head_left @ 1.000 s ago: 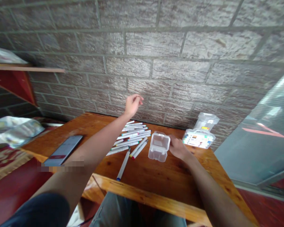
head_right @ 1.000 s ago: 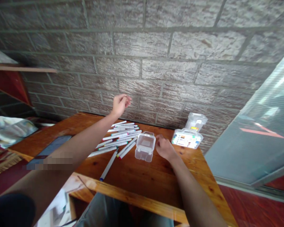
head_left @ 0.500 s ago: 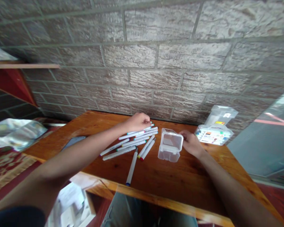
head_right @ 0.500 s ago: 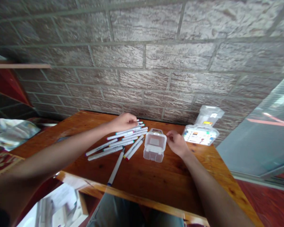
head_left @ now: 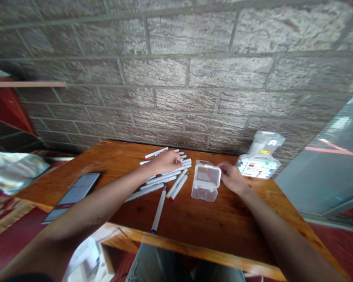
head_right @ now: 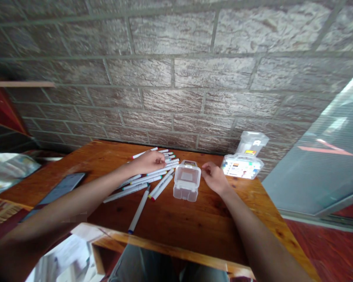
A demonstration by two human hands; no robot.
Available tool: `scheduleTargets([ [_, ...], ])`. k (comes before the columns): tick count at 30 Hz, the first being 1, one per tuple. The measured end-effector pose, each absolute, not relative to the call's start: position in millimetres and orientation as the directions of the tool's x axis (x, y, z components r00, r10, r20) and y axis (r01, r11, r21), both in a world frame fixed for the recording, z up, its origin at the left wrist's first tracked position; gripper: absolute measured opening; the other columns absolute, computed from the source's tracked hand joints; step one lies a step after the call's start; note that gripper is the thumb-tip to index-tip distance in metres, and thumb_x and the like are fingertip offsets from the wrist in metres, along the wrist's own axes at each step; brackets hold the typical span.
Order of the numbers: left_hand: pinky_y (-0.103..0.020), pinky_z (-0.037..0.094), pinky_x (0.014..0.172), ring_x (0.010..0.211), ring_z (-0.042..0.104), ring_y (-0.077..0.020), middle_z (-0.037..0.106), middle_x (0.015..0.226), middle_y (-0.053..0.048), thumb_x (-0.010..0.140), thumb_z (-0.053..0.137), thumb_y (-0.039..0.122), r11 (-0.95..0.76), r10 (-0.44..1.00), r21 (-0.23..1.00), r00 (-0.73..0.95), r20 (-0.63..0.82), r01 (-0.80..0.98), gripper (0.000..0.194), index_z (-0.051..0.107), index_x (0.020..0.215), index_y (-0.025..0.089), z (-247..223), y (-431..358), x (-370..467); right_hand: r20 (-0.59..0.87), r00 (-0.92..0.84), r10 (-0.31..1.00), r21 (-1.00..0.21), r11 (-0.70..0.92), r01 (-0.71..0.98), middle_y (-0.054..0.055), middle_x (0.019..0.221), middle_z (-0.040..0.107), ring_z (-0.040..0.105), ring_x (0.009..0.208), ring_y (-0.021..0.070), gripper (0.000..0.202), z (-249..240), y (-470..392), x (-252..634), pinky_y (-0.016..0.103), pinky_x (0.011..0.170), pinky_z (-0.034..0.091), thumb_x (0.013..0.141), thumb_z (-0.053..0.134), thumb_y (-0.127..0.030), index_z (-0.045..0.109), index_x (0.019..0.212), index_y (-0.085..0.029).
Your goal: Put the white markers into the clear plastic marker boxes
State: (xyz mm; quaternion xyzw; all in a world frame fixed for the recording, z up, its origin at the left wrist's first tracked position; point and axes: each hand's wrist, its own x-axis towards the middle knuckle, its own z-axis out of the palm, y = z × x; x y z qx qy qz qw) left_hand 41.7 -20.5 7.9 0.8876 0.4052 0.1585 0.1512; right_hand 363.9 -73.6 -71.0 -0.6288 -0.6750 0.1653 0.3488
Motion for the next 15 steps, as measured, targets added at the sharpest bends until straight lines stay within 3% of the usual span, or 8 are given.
scheduleTargets([
  [6, -0.025, 0.038, 0.059, 0.063, 0.061, -0.0155, 0.070, 0.067, 0.001, 0.086, 0.069, 0.029, -0.642, 0.708, 0.370, 0.705, -0.049, 0.671, 0.019, 0.071, 0.071, 0.018, 31, -45, 32, 0.244, 0.030, 0.969, -0.677, 0.148, 0.721, 0.006, 0.091, 0.080, 0.077, 0.083, 0.0216, 0.016, -72, -73, 365, 0.032, 0.076, 0.056, 0.083, 0.057, -0.021, 0.066, 0.096, -0.021],
  [10, -0.030, 0.031, 0.052, 0.046, 0.048, -0.0165, 0.053, 0.047, 0.000, 0.072, 0.085, 0.041, -0.640, 0.706, 0.244, 0.683, -0.190, 0.729, 0.041, 0.058, 0.049, 0.020, 35, -84, 18, 0.244, 0.022, 0.970, -0.678, 0.154, 0.719, 0.006, 0.090, 0.081, 0.077, 0.082, 0.0210, 0.016, -72, -72, 365, 0.030, 0.074, 0.056, 0.085, 0.058, -0.021, 0.066, 0.098, -0.021],
  [13, -0.032, 0.039, 0.055, 0.056, 0.063, -0.0241, 0.069, 0.061, -0.008, 0.076, 0.082, 0.054, -0.678, 0.688, 0.032, 0.650, -0.324, 0.734, 0.041, 0.067, 0.057, 0.022, 29, -115, 8, 0.250, 0.016, 0.968, -0.678, 0.163, 0.717, 0.006, 0.090, 0.080, 0.076, 0.082, 0.0210, 0.016, -74, -71, 365, 0.030, 0.074, 0.056, 0.086, 0.059, -0.021, 0.067, 0.099, -0.021],
  [15, -0.034, 0.044, 0.058, 0.067, 0.072, -0.0294, 0.076, 0.073, -0.012, 0.081, 0.077, 0.047, -0.699, 0.673, -0.023, 0.648, -0.356, 0.714, 0.028, 0.076, 0.071, 0.021, 25, -128, 4, 0.252, 0.015, 0.968, -0.678, 0.166, 0.716, 0.006, 0.090, 0.080, 0.076, 0.082, 0.0215, 0.015, -75, -70, 365, 0.030, 0.075, 0.056, 0.085, 0.060, -0.020, 0.067, 0.098, -0.021],
])
